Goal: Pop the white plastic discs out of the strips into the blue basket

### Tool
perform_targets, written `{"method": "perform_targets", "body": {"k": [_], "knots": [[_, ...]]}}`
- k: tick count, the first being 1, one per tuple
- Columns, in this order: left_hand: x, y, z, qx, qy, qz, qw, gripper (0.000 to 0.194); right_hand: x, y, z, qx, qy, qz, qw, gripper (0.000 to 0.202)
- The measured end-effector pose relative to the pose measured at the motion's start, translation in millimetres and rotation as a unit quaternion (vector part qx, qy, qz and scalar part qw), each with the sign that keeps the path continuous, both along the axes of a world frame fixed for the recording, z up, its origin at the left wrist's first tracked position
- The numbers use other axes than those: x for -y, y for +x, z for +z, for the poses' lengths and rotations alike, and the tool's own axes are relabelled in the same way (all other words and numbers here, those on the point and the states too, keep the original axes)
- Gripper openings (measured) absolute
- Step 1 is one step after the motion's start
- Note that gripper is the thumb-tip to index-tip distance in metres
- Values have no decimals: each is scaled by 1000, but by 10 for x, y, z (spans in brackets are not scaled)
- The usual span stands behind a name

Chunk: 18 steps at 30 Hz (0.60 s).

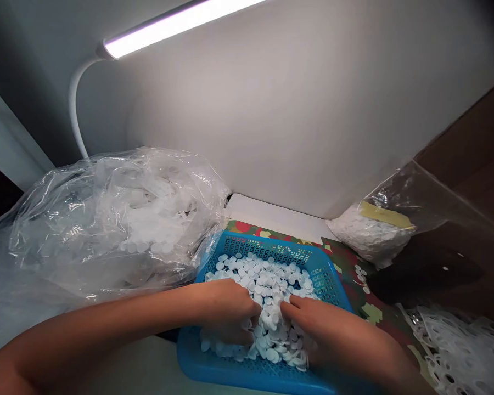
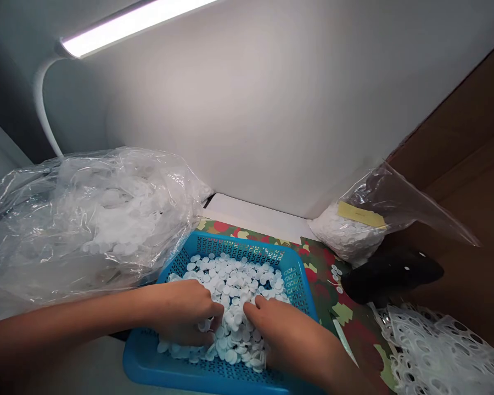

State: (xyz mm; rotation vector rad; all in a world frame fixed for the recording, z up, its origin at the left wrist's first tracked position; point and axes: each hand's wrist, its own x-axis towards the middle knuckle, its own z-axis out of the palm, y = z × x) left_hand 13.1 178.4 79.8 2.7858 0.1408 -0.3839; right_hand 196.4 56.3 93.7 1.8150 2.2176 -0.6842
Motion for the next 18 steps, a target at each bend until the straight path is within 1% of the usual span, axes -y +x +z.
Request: {"method": "perform_targets", "body": {"k": [3,5,10,12,14,17,18], "knots": [[-2,-5,-5,5,0,3,1000,22,-36,-95,-1,0,-12,26,1000,22],[-4,-8,-11,7,0,2,1000,23,-61,-125,36,-11,-10,36,999,18],[-9,-9,-28,10,0,-5,1000,22,-102,-70,134,-47,64,37,996,18],[-11,-7,-29,10,-2,-5,1000,22,-79,-13,152,-55,70,33,995,19],[-13,-6,-24,10,-4,-4,1000,23,-31,38,156,-54,50,23,997,25],[-16,-3,-9,5,-9,-3,1000,24,39,44,135,-24,3,-3,1000,49],[-16,-3,-6,3,-10,-4,1000,25,46,22,122,-9,-17,-8,1000,53]]}}
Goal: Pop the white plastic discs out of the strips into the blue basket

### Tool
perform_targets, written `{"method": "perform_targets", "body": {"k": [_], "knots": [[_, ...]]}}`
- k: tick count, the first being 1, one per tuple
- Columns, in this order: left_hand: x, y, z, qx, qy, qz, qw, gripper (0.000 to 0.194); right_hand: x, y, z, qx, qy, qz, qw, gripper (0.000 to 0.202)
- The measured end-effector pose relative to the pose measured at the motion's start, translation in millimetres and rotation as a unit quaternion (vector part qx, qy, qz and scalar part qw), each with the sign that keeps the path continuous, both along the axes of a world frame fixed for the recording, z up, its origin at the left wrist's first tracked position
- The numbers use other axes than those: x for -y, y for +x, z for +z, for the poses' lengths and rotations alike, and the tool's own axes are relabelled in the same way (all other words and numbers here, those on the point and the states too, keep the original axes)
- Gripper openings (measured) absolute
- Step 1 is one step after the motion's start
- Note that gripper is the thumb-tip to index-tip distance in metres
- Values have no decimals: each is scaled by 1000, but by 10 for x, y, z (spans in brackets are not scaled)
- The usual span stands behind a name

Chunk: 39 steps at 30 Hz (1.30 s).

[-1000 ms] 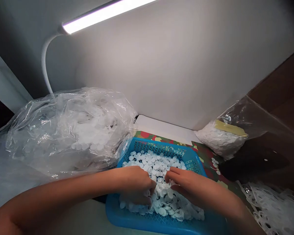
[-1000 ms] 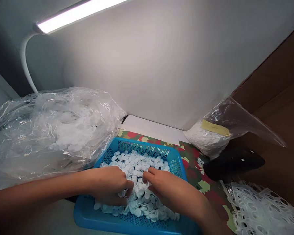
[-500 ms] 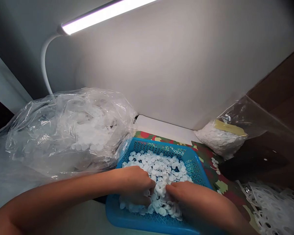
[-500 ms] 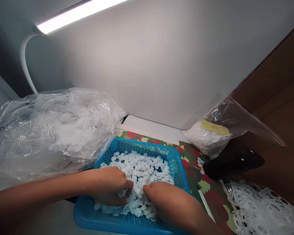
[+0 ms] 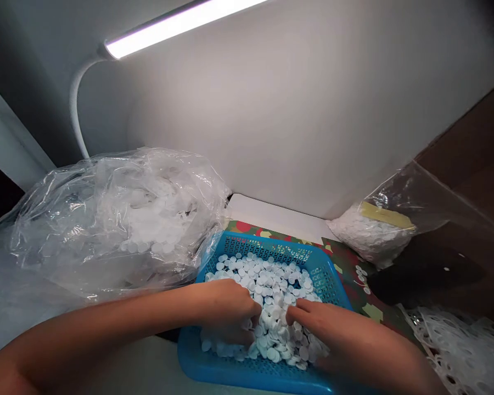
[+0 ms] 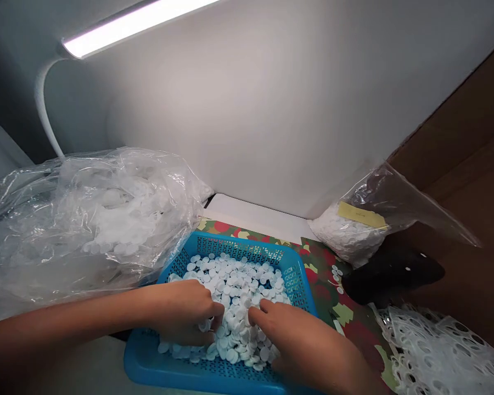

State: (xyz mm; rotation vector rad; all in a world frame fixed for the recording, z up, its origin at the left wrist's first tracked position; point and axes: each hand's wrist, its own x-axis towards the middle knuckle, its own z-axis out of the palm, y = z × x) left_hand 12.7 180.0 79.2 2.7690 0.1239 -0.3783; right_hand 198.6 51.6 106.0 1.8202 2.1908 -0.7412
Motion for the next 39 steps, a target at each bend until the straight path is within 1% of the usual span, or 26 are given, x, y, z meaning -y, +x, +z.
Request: {"method": "perform_targets", "body": {"k": [2,3,5,7,10,13,15,17,21,23,27,29,33,34,36,39], "knots": [[-1,-1,1,3,3,-2,1000,25,-12,-73,-25,17,-13,-5,1000,52],[-1,-3,-1,6,6,-3,1000,24,-28,-115,-36,21,-8,-4,1000,50],[0,-6,-4,11,13,-3,1000,23,-61,-186,-56,34,-7,-7,999,41],[2,-7,-2,6,14,-2,1000,23,-79,-216,-85,30,-8,3,1000,36],[5,-6,8,-6,3,5,1000,23,-75,-183,-164,26,14,22,999,27],[8,-4,11,-5,-6,8,1000,23,-72,-123,-247,30,39,45,998,22],[9,-4,7,-2,-4,9,1000,22,-85,-98,-262,22,48,44,998,21],[10,-5,1,0,-1,9,1000,22,-107,-86,-238,11,46,41,998,20],[15,-9,-11,9,2,10,1000,23,-141,-48,-165,10,15,48,999,17],[17,-11,-15,11,2,14,1000,23,-147,-7,-147,16,26,42,999,14],[18,-11,-16,12,3,20,1000,23,-150,81,-83,18,76,6,997,13],[17,-10,-10,5,3,18,1000,24,-144,120,-23,13,82,-17,996,12],[16,-10,3,-2,5,17,1000,23,-96,196,66,10,67,-59,996,6],[16,-10,4,-1,5,16,1000,23,-80,208,69,4,63,-66,996,8],[15,-10,2,1,1,13,1000,23,-61,206,49,-13,57,-66,996,28],[12,-9,-4,4,5,9,1000,22,-88,118,-32,-7,33,-46,998,53]]}}
